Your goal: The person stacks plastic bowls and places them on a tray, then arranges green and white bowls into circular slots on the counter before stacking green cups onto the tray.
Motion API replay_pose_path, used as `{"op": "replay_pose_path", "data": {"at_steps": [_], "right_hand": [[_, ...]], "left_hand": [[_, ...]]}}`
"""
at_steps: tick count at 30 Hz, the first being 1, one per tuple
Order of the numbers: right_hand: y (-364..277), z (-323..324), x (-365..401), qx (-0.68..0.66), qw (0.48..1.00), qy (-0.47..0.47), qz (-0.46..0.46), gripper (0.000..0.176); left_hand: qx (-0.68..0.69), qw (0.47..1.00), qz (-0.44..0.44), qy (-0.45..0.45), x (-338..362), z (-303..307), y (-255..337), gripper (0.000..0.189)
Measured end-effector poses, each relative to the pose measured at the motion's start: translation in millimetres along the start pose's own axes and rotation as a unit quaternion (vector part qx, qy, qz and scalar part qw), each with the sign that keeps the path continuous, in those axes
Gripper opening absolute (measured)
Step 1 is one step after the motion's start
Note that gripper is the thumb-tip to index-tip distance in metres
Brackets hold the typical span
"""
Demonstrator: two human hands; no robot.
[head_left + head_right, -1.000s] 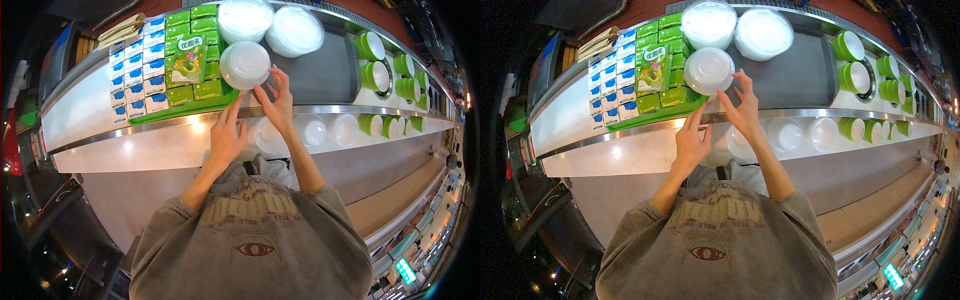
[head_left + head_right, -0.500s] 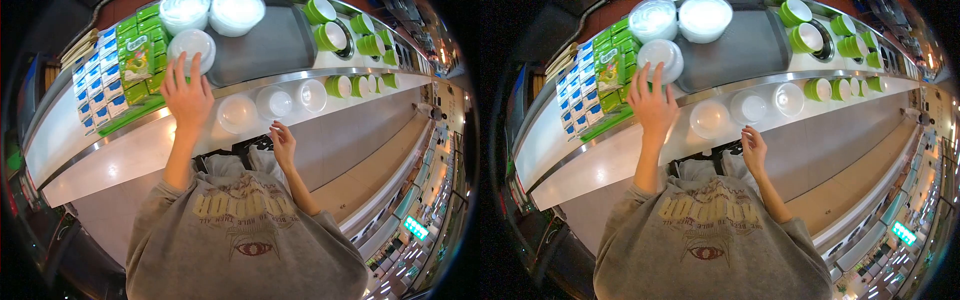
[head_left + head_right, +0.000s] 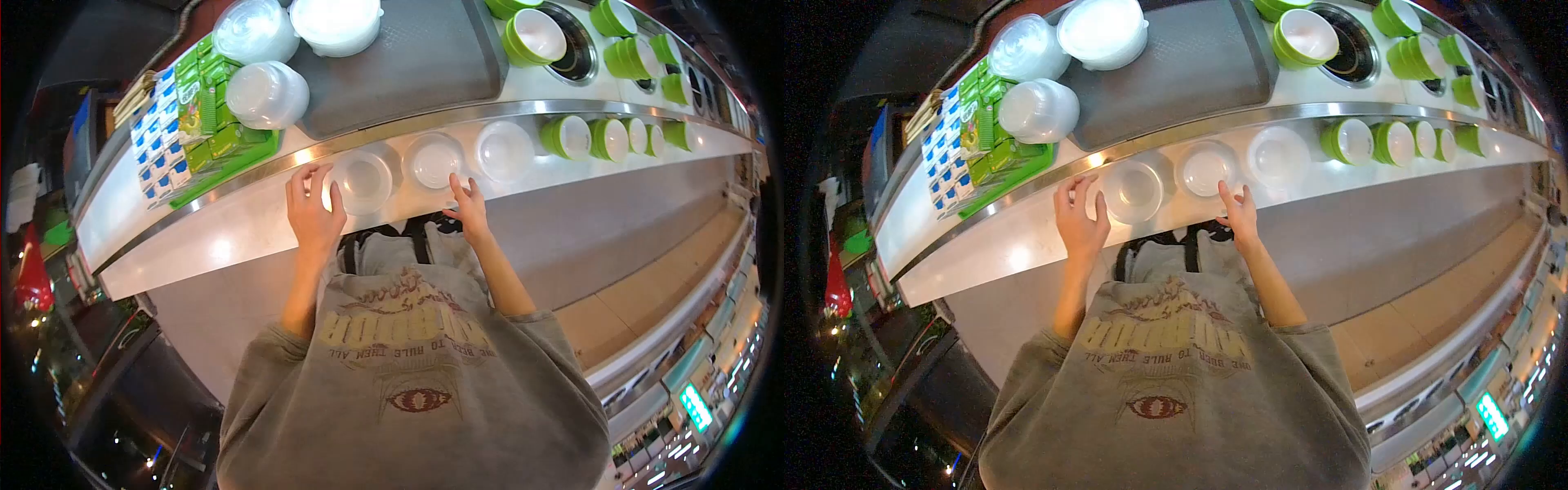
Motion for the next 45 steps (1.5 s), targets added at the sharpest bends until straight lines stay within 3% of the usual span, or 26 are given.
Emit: {"op": "replay_pose_path", "data": {"at_steps": [2, 4, 6, 9, 11, 14, 18, 20, 22, 24, 26, 29, 31, 32, 34, 35, 37, 41, 45], "right_hand": [[-11.2, -8.0, -6.5, 0.019, 1.000, -0.003, 0.020, 0.107], [-19.5, -6.9, -4.4, 0.043, 0.998, 0.010, 0.037, 0.105], [-30.8, -14.2, -5.9, 0.029, 0.997, -0.044, 0.059, 0.104], [-28.5, -14.5, -22.6, 0.060, 0.994, -0.033, 0.089, 0.101], [-30.7, -7.2, -23.4, 0.052, 0.994, -0.047, 0.081, 0.104], [-26.5, -2.4, -28.8, 0.118, 0.987, -0.097, 0.046, 0.102], [-18.3, -3.7, -41.8, 0.163, 0.975, -0.142, 0.054, 0.099], [-14.3, -4.6, -46.2, 0.167, 0.974, -0.143, 0.061, 0.098], [-15.7, -4.2, -51.8, 0.196, 0.965, -0.114, 0.130, 0.097], [-21.2, -2.3, -44.6, 0.196, 0.963, -0.144, 0.117, 0.095], [-33.3, 1.0, -30.2, 0.197, 0.959, -0.172, 0.105, 0.094], [-28.9, 12.8, -19.9, 0.248, 0.950, -0.170, 0.083, 0.091], [-39.2, 22.8, -1.5, 0.393, 0.844, -0.047, 0.363, 0.081], [-40.2, 29.9, 4.3, 0.394, 0.843, -0.043, 0.363, 0.081], [-59.3, 39.6, 34.2, 0.275, 0.893, -0.164, 0.316, 0.062], [-61.3, 45.4, 38.2, 0.276, 0.894, -0.156, 0.316, 0.062], [-63.6, 58.4, 39.9, 0.108, 0.956, -0.171, 0.211, 0.044], [-79.4, 89.0, 53.6, -0.028, 0.973, -0.108, 0.203, 0.042], [-93.4, 117.5, 48.7, -0.137, 0.946, -0.035, 0.290, 0.043]], "left_hand": [[-0.053, 0.997, 0.038, -0.044, 15.0, -20.7, -5.3, 0.042], [0.019, 0.961, 0.265, -0.074, 46.9, -43.2, -42.3, 0.044], [0.011, 0.945, 0.315, -0.088, 67.5, -66.2, -54.8, 0.046], [0.006, 0.911, 0.387, -0.143, 82.9, -87.3, -63.5, 0.048], [0.280, 0.793, 0.524, -0.131, 101.9, -107.5, -62.9, 0.046], [0.341, 0.771, 0.530, -0.092, 111.6, -115.5, -58.5, 0.042], [0.326, 0.783, 0.526, -0.068, 118.5, -107.0, -54.6, 0.041], [0.271, 0.818, 0.498, -0.103, 114.4, -96.0, -45.6, 0.040], [0.267, 0.830, 0.481, -0.085, 110.2, -85.9, -39.0, 0.040], [0.269, 0.842, 0.463, -0.069, 101.8, -78.2, -28.9, 0.039], [0.393, 0.807, 0.440, -0.026, 88.6, -74.2, -12.7, 0.039], [0.449, 0.787, 0.423, -0.026, 69.8, -69.6, 13.7, 0.037], [0.447, 0.800, 0.398, -0.032, 58.1, -72.6, 27.9, 0.037], [0.444, 0.813, 0.375, -0.041, 52.1, -75.2, 36.6, 0.036], [0.417, 0.838, 0.344, -0.068, 37.9, -81.4, 55.1, 0.034], [0.386, 0.864, 0.310, -0.091, 28.7, -86.2, 64.6, 0.033], [0.378, 0.871, 0.290, -0.118, 14.3, -99.6, 79.0, 0.031], [0.329, 0.904, 0.215, -0.171, -8.4, -140.9, 106.2, 0.030], [0.296, 0.926, 0.132, -0.192, -32.3, -182.1, 143.6, 0.034]]}}
Point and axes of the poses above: each hand's wrist, its own x-axis away from the middle knuckle, its own z-axis out of the back of the hand, y = z × x, the point moved 5 cm from there along -x, towards the middle knuckle, and after that the axes turned 6 degrees about -z, right-handed, at the moved point
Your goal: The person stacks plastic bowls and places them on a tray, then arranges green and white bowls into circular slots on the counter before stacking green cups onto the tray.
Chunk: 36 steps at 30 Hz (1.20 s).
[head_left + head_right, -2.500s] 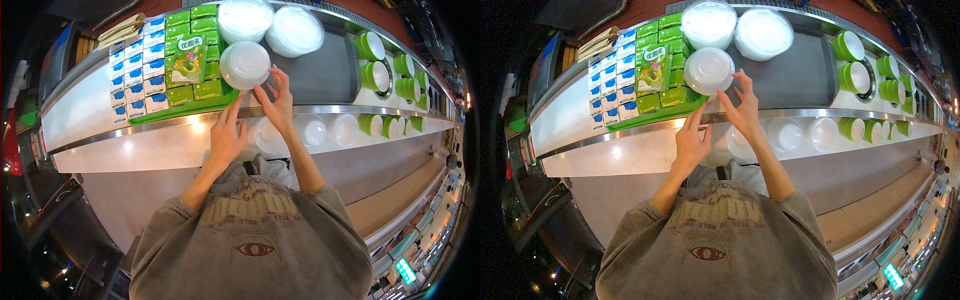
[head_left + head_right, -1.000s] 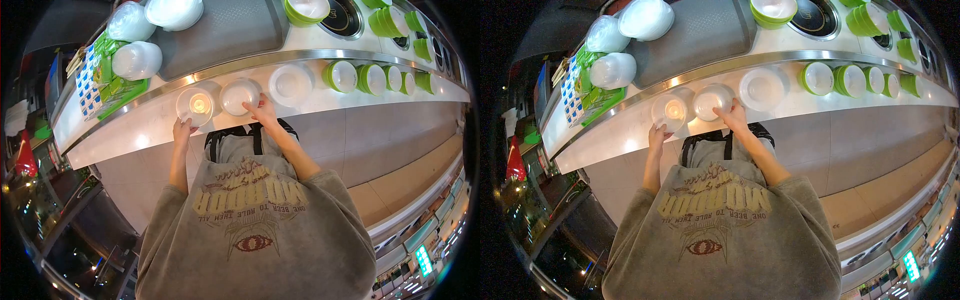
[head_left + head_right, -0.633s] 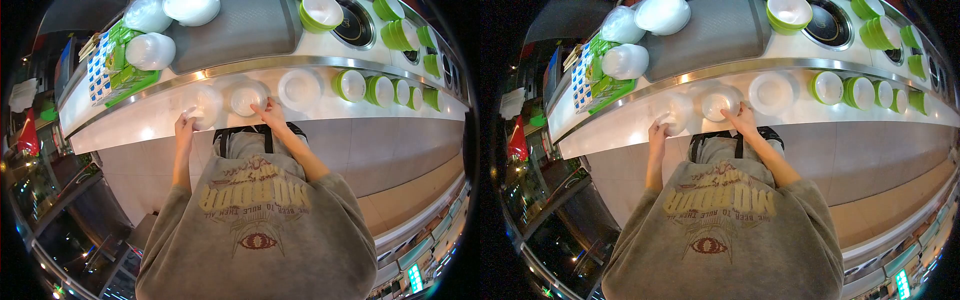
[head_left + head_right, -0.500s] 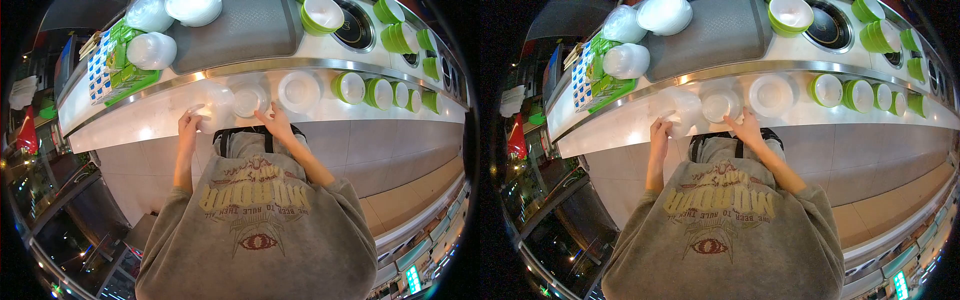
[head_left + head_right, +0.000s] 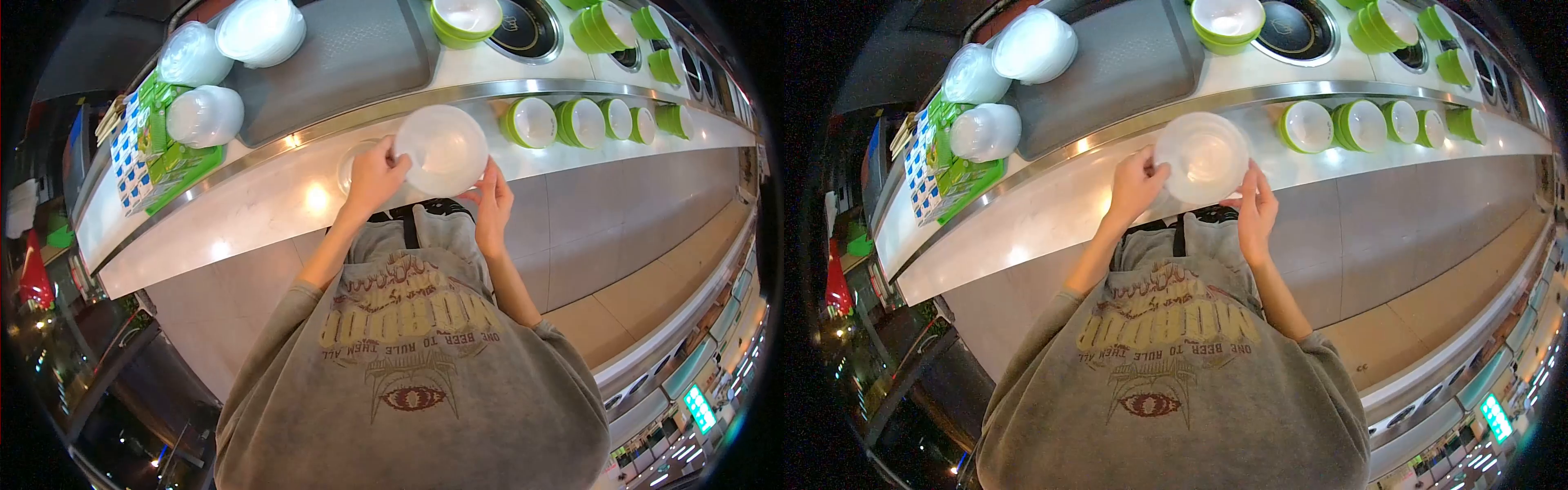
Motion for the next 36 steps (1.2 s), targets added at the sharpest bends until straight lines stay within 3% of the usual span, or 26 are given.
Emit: {"op": "replay_pose_path", "data": {"at_steps": [2, 3, 4, 5, 7, 10, 14, 16, 18, 19, 21, 22, 24, 27, 28, 30, 33, 36], "right_hand": [[7.3, 13.4, -12.7, 0.044, 0.998, 0.020, 0.027, 0.046], [6.5, 17.4, -17.1, 0.160, 0.985, 0.051, 0.038, 0.047], [6.4, 20.8, -21.3, 0.274, 0.957, 0.080, 0.049, 0.049], [13.2, 26.1, -24.8, 0.272, 0.957, 0.083, 0.049, 0.049], [16.1, 27.3, -30.6, 0.451, 0.874, 0.109, 0.141, 0.052], [12.4, 22.3, -25.9, 0.439, 0.872, 0.124, 0.176, 0.050], [-3.6, -3.5, -3.9, 0.391, 0.907, 0.069, 0.139, 0.050], [38.8, -23.6, -6.4, 0.330, 0.927, -0.159, -0.085, 0.048], [82.9, -43.9, -8.5, 0.321, 0.897, -0.277, -0.121, 0.063], [105.2, -49.5, -11.5, 0.321, 0.897, -0.278, -0.121, 0.063], [129.6, -58.8, -17.8, 0.374, 0.897, -0.197, -0.130, 0.088], [129.9, -65.0, -16.2, 0.372, 0.898, -0.198, -0.129, 0.088], [131.8, -73.0, -12.7, 0.134, 0.928, -0.177, -0.301, 0.109], [119.7, -76.5, -11.0, 0.118, 0.905, -0.200, -0.356, 0.109], [119.5, -74.9, -11.8, 0.118, 0.908, -0.199, -0.350, 0.109], [124.0, -78.3, -6.7, 0.094, 0.887, -0.286, -0.350, 0.104], [110.4, -74.3, 6.9, 0.132, 0.897, -0.267, -0.328, 0.097], [73.6, -69.2, 23.9, 0.184, 0.902, -0.268, -0.285, 0.090]], "left_hand": [[-0.060, 0.997, -0.006, -0.042, -10.4, -8.8, 24.0, 0.035], [-0.122, 0.989, -0.011, -0.078, -13.0, -12.8, 32.2, 0.035], [-0.122, 0.989, -0.015, -0.081, -12.2, -14.6, 34.1, 0.035], [-0.186, 0.981, -0.013, -0.049, -7.9, -11.4, 35.7, 0.036], [-0.251, 0.968, -0.015, -0.013, -1.7, -5.2, 31.4, 0.037], [-0.227, 0.970, -0.053, 0.072, 16.8, 18.1, -8.7, 0.034], [-0.149, 0.980, 0.079, 0.105, 45.3, 47.2, -65.1, 0.044], [-0.145, 0.973, 0.129, 0.127, 55.1, 55.3, -89.2, 0.051], [-0.031, 0.971, 0.221, 0.089, 60.4, 50.3, -119.0, 0.072], [-0.031, 0.971, 0.221, 0.090, 60.5, 50.4, -115.7, 0.072], [0.134, 0.938, 0.316, 0.051, 62.4, 40.7, -113.7, 0.086], [0.132, 0.938, 0.315, 0.052, 63.4, 41.9, -114.2, 0.086], [0.183, 0.930, 0.319, 0.004, 62.1, 37.7, -113.3, 0.091], [0.206, 0.928, 0.311, -0.024, 61.0, 43.7, -108.2, 0.095], [0.216, 0.925, 0.310, -0.050, 62.5, 46.1, -111.9, 0.096], [0.214, 0.926, 0.304, -0.072, 68.5, 50.8, -124.6, 0.098], [0.097, 0.975, 0.178, -0.093, 78.0, 67.8, -113.0, 0.106], [0.063, 0.984, 0.140, -0.093, 81.3, 85.9, -51.3, 0.109]]}}
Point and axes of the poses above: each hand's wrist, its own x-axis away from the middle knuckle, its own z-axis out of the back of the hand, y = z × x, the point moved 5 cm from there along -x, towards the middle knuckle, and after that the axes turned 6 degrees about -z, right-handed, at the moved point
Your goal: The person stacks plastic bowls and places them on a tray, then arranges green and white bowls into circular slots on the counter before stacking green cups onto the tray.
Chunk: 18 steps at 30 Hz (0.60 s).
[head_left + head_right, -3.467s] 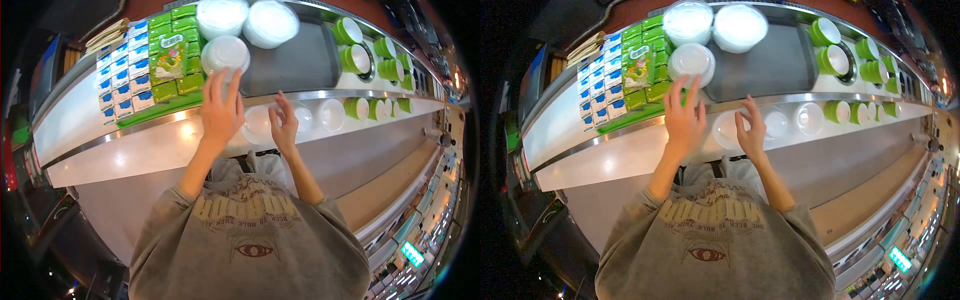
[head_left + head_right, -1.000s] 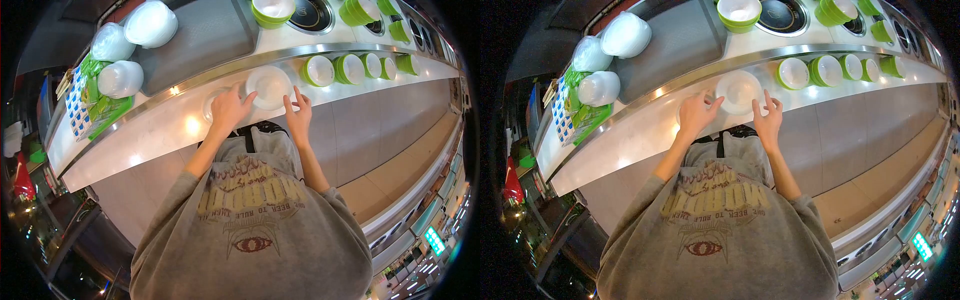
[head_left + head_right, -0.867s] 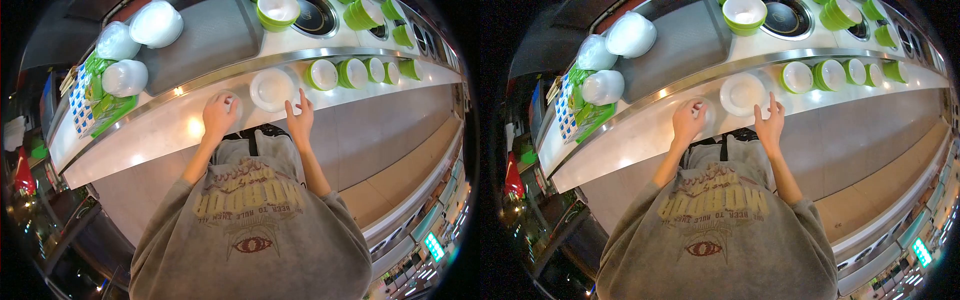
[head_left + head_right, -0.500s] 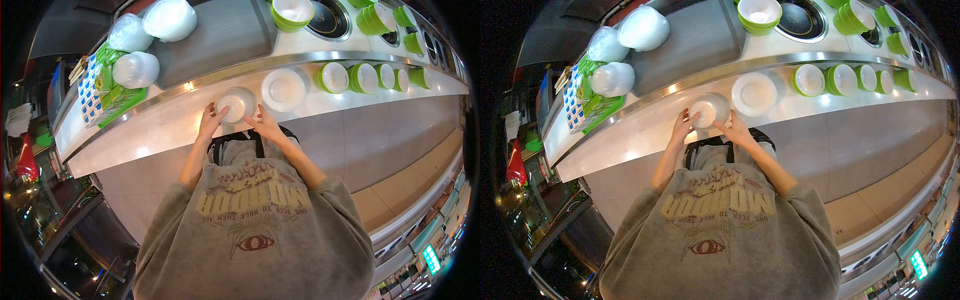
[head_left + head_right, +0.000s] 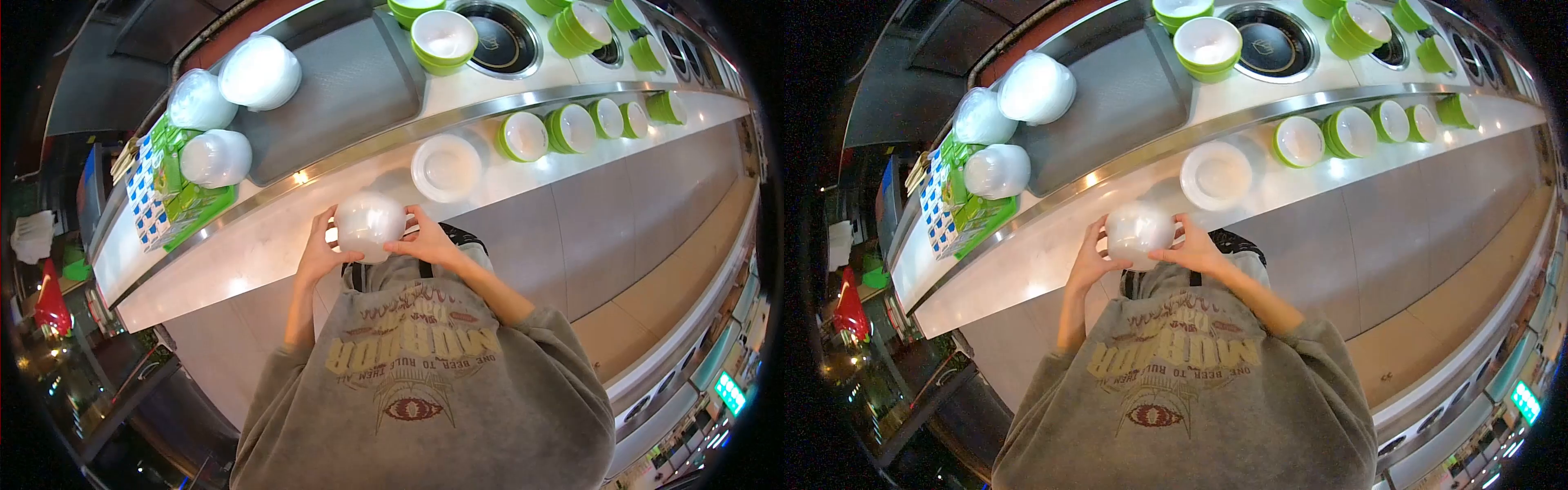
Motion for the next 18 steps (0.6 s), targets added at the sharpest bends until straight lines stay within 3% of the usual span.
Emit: {"op": "replay_pose_path", "data": {"at_steps": [2, 4, 8, 9, 11, 12, 15, 17, 18], "right_hand": [[-20.2, 1.9, 24.1, 0.139, 0.976, 0.056, 0.159, 0.087], [-39.4, 8.2, 52.9, 0.129, 0.967, 0.082, 0.204, 0.077], [-60.1, 52.9, 83.9, 0.126, 0.925, 0.169, 0.317, 0.050], [-61.9, 63.3, 86.2, 0.125, 0.924, 0.171, 0.318, 0.050], [-66.8, 85.4, 97.0, 0.151, 0.884, 0.269, 0.352, 0.038], [-65.1, 91.0, 95.6, 0.150, 0.884, 0.271, 0.350, 0.038], [-58.7, 103.0, 89.4, 0.279, 0.785, 0.380, 0.401, 0.041], [-58.8, 99.3, 87.5, 0.322, 0.785, 0.351, 0.397, 0.046], [-57.5, 93.7, 85.2, 0.365, 0.784, 0.319, 0.389, 0.051]], "left_hand": [[-0.037, 0.999, -0.025, -0.009, 3.0, -2.3, 26.9, 0.108], [-0.121, 0.981, -0.151, 0.023, 1.5, -11.4, 73.3, 0.102], [-0.185, 0.964, -0.190, 0.031, -25.3, -37.3, 125.9, 0.092], [-0.210, 0.954, -0.214, 0.012, -33.9, -46.4, 133.1, 0.088], [-0.235, 0.942, -0.241, -0.012, -44.5, -62.9, 142.5, 0.085], [-0.239, 0.934, -0.267, -0.007, -46.1, -69.6, 147.0, 0.084], [-0.210, 0.931, -0.298, 0.017, -54.1, -81.6, 137.9, 0.077], [-0.180, 0.935, -0.304, 0.037, -66.8, -86.0, 114.3, 0.072], [-0.128, 0.957, -0.258, 0.031, -76.0, -86.2, 94.2, 0.063]]}}
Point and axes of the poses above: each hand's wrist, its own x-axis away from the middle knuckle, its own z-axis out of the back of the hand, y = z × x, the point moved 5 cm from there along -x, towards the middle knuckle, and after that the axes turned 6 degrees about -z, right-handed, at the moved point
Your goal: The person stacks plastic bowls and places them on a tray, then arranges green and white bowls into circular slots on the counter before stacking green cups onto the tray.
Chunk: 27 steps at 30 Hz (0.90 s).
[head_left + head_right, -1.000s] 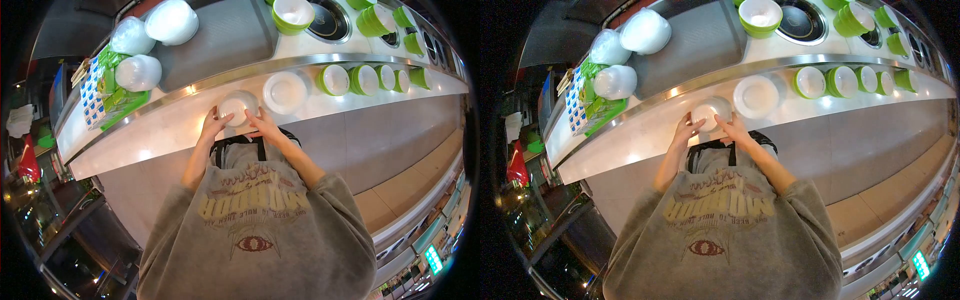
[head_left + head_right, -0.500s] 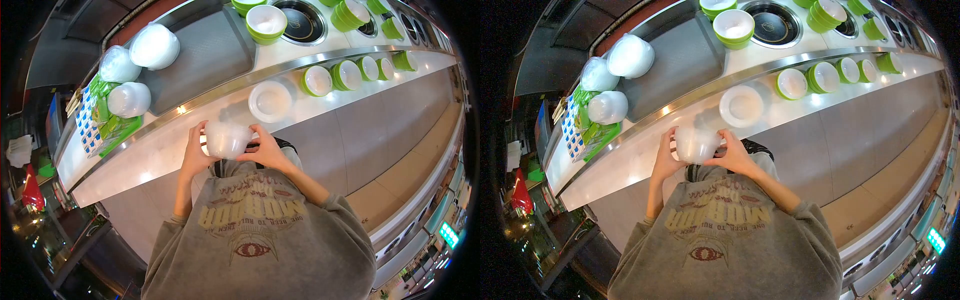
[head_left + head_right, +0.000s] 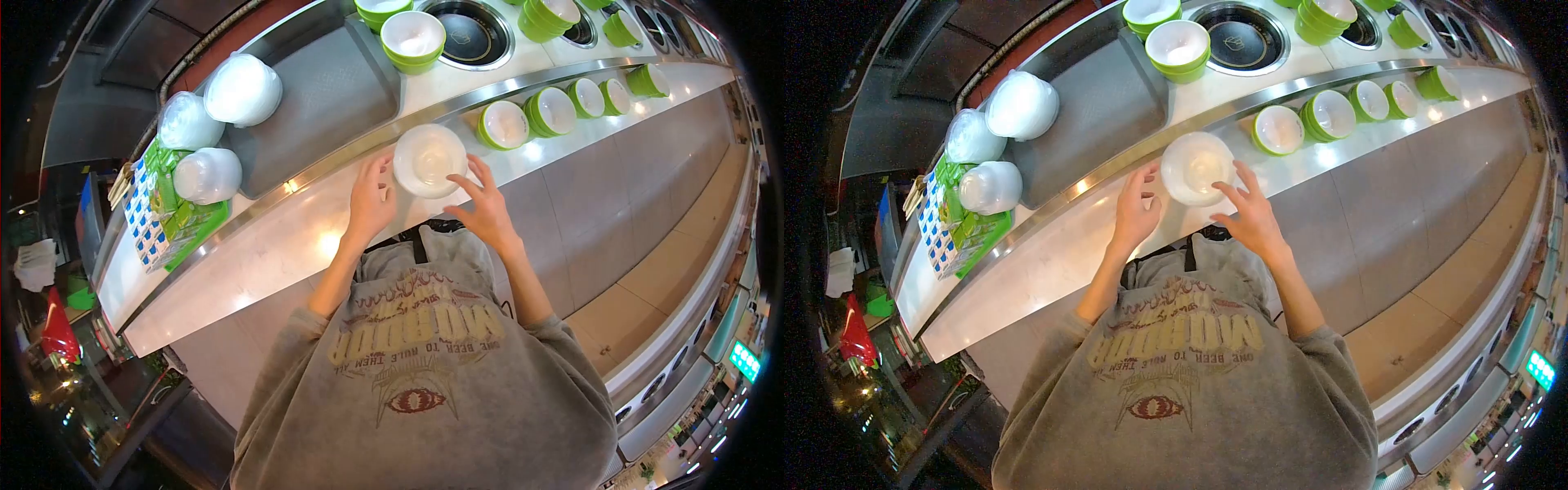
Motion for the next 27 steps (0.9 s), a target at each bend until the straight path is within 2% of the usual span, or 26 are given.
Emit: {"op": "replay_pose_path", "data": {"at_steps": [1, 2, 4, 6, 7, 8, 9, 10, 11, 12, 13, 15, 18, 20, 22, 24, 26, 27], "right_hand": [[-1.4, -1.1, 3.7, -0.002, 1.000, 0.001, 0.001, 0.051], [-1.2, -0.4, 9.0, 0.004, 1.000, 0.019, -0.012, 0.055], [2.4, -4.2, 14.7, 0.011, 0.999, 0.037, -0.024, 0.059], [30.1, -8.0, 24.1, -0.168, 0.951, 0.112, -0.233, 0.062], [33.0, -8.0, 22.3, -0.167, 0.952, 0.111, -0.230, 0.062], [46.6, -14.6, 24.4, -0.271, 0.896, 0.071, -0.343, 0.068], [56.7, -23.2, 28.0, -0.367, 0.816, 0.030, -0.446, 0.076], [60.6, -22.7, 25.2, -0.366, 0.818, 0.030, -0.444, 0.076], [64.1, -33.3, 26.5, -0.428, 0.766, -0.039, -0.478, 0.086], [65.6, -44.0, 29.7, -0.483, 0.705, -0.111, -0.507, 0.097], [70.8, -48.0, 29.7, -0.480, 0.706, -0.118, -0.508, 0.097], [81.4, -60.5, 30.8, -0.491, 0.655, -0.138, -0.558, 0.097], [84.0, -64.9, 26.3, -0.544, 0.633, -0.198, -0.514, 0.088], [90.2, -71.0, 27.4, -0.536, 0.643, -0.216, -0.503, 0.083], [82.2, -73.6, 27.1, -0.526, 0.653, -0.231, -0.493, 0.079], [72.2, -67.5, 26.2, -0.532, 0.646, -0.203, -0.508, 0.063], [69.7, -65.9, 28.3, -0.528, 0.641, -0.237, -0.504, 0.061], [64.2, -66.7, 29.9, -0.567, 0.613, -0.242, -0.494, 0.062]], "left_hand": [[0.053, 0.997, 0.052, 0.001, 1.5, -3.8, -15.9, 0.055], [0.051, 0.997, 0.051, 0.002, 2.0, -7.6, -26.9, 0.055], [0.182, 0.965, 0.186, 0.024, 3.4, -16.1, -50.3, 0.047], [0.169, 0.964, 0.203, 0.010, -2.4, -25.7, -57.4, 0.054], [0.154, 0.964, 0.217, -0.006, -6.0, -29.5, -58.4, 0.061], [0.154, 0.964, 0.217, -0.004, -8.6, -33.2, -56.8, 0.061], [0.199, 0.944, 0.263, -0.011, -10.9, -38.7, -51.9, 0.068], [0.245, 0.919, 0.307, -0.020, -12.1, -43.2, -49.9, 0.075], [0.247, 0.919, 0.306, -0.017, -15.8, -43.1, -51.5, 0.075], [0.276, 0.908, 0.309, -0.058, -17.5, -47.8, -54.0, 0.079], [0.305, 0.894, 0.313, -0.097, -14.2, -52.2, -56.7, 0.083], [0.322, 0.891, 0.301, -0.104, -6.9, -54.7, -64.9, 0.082], [0.332, 0.895, 0.275, -0.114, 6.2, -55.0, -68.8, 0.080], [0.324, 0.903, 0.264, -0.103, 14.7, -50.4, -65.0, 0.079], [0.273, 0.940, 0.184, -0.087, 16.9, -43.3, -54.4, 0.079], [0.233, 0.954, 0.170, -0.080, 22.8, -41.1, -56.6, 0.082], [0.124, 0.988, 0.056, -0.078, 26.3, -45.1, -63.6, 0.083], [0.070, 0.989, 0.095, -0.090, 31.6, -44.9, -68.5, 0.087]]}}
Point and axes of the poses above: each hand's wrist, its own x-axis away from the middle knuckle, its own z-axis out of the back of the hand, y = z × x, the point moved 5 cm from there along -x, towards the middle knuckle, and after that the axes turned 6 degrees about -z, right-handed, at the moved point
